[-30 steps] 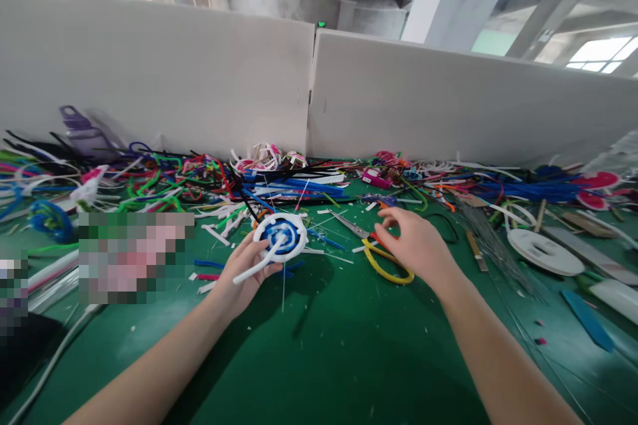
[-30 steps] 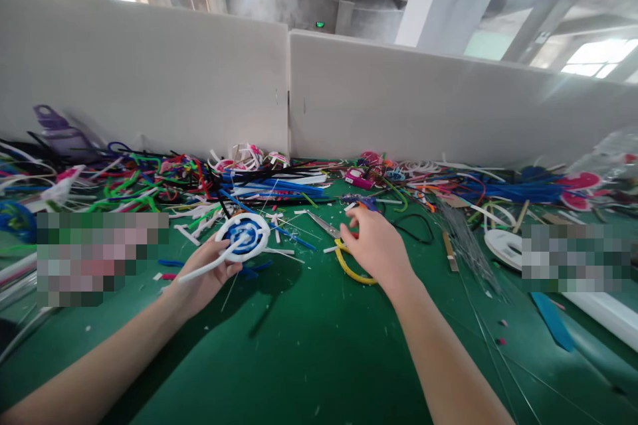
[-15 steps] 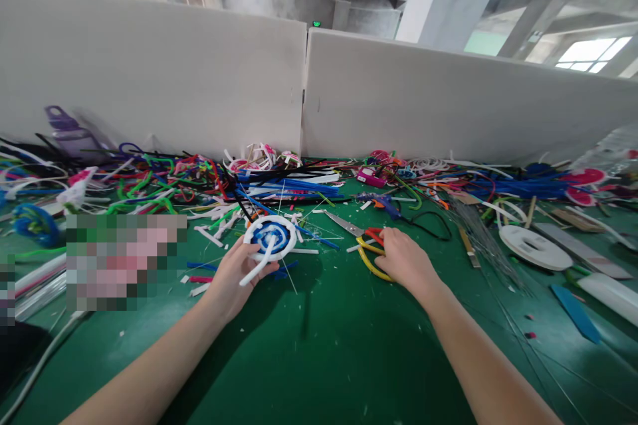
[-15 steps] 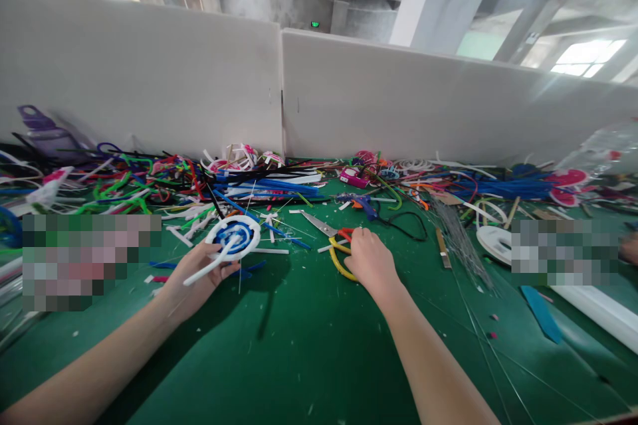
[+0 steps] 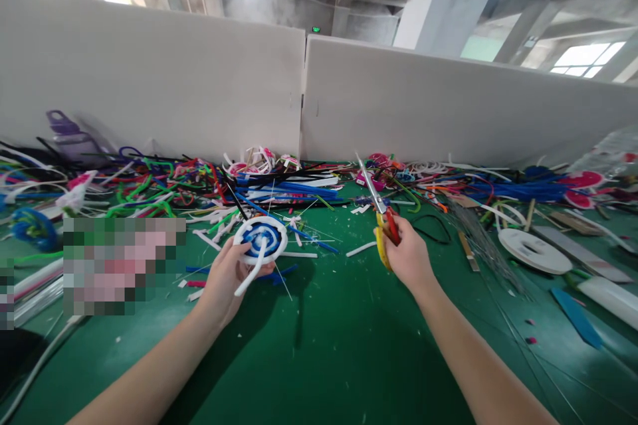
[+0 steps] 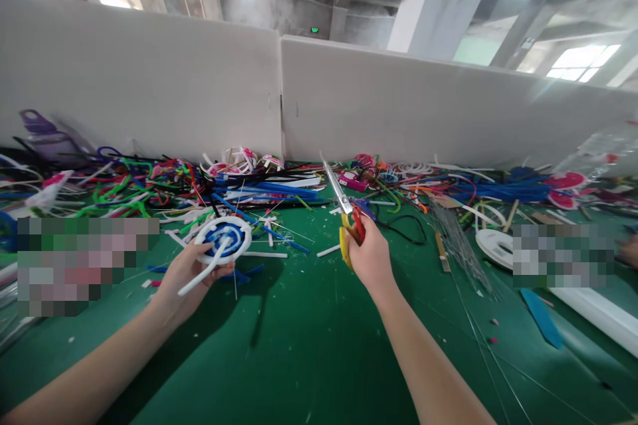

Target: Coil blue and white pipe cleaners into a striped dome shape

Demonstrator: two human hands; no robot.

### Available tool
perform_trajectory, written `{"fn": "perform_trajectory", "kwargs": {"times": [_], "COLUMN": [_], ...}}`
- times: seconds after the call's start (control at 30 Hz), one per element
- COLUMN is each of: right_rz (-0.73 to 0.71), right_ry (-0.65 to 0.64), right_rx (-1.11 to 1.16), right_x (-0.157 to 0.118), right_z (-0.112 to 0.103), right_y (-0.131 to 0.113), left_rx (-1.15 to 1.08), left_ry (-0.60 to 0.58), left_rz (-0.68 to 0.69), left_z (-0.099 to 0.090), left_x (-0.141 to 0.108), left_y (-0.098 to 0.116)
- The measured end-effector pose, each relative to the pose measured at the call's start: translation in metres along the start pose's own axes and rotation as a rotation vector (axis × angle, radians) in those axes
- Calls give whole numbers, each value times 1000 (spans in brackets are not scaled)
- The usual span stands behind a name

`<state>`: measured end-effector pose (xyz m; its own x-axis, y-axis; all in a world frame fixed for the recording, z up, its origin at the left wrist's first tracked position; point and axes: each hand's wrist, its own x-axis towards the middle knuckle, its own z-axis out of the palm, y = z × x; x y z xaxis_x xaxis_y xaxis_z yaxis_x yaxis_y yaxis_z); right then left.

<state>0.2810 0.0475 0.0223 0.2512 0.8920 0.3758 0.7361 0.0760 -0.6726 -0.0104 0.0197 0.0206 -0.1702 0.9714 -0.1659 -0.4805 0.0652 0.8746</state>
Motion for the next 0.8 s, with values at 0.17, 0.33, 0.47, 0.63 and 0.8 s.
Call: {"fn": "perform_trajectory", "kwargs": {"times": [0.17,0.33,0.47,0.63,0.8], "right_rz": [2,-216,-416,-568,-573], "right_ry": [3,30,40,-7,-21], "right_rx": [7,-87,-334,-505,-563], "right_x": [-1,-10,-23,-34,-37], "right_z": [5,2,3,12,19], "right_y": [-2,-12,-23,-29,-27], "left_rx": [-2,4,2,27,25], "left_ry": [26,43,21,-32,-54], "left_rz": [32,66,112,149,141], "left_z": [0,0,-1,-2,-1], "left_x": [0,1,2,-1,-4], "left_y": [0,0,-3,-7,-11]}}
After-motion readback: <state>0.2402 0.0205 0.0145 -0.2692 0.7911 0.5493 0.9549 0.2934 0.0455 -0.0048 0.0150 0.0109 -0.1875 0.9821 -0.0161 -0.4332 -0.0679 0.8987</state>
